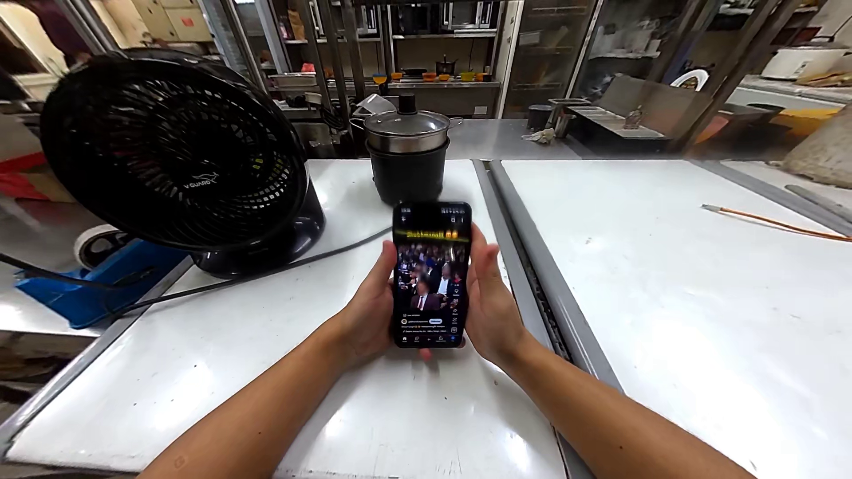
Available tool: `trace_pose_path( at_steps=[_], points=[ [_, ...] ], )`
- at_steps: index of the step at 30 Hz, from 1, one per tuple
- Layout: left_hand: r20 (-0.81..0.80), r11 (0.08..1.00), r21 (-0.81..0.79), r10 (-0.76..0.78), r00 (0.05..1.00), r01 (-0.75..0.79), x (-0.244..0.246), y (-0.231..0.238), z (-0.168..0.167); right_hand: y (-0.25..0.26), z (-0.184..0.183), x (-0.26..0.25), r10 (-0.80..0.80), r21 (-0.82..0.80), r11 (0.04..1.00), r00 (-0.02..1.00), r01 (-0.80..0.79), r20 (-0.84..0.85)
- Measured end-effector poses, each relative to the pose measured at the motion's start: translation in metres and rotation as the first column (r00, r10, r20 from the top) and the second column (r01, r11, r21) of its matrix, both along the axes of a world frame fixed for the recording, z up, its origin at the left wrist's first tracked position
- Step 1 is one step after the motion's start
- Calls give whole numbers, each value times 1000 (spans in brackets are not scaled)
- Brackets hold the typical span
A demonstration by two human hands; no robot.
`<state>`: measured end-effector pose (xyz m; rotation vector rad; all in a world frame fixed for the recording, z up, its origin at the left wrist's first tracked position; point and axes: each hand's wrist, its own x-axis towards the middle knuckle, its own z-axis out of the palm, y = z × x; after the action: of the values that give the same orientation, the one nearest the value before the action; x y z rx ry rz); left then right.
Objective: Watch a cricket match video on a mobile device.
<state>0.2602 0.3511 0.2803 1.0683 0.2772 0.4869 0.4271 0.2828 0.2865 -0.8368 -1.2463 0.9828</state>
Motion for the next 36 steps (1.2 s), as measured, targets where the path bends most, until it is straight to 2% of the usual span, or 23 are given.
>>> trace_pose_path(
  at_steps=[3,6,10,15,19,26,36],
  points=[
    [1,1000,-4,-4,1000,4,0,0,0,4,-3,2,56,34,998,998,-55,-26],
    [15,1000,2,-20,1000,20,0,1,-2,1,-1,0,6,6,1000,1000,-6,-14],
    [4,1000,12,-16,1000,16,1,0,0,5,-3,2,30,55,998,999,-29,-16],
    [20,1000,-10,-22,1000,22,1,0,-1,4,-2,2,49,47,998,998,-48,-33],
    [30,1000,3,-30,999,30,0,1,-2,-2,0,1,2,9,1000,1000,-2,16],
    [8,1000,3,-8,1000,8,0,0,-1,5,-2,1,53,57,997,997,-50,-51],
    [18,1000,19,-9,1000,9,1,0,0,4,-2,2,39,54,998,999,-37,-38]
  ],
)
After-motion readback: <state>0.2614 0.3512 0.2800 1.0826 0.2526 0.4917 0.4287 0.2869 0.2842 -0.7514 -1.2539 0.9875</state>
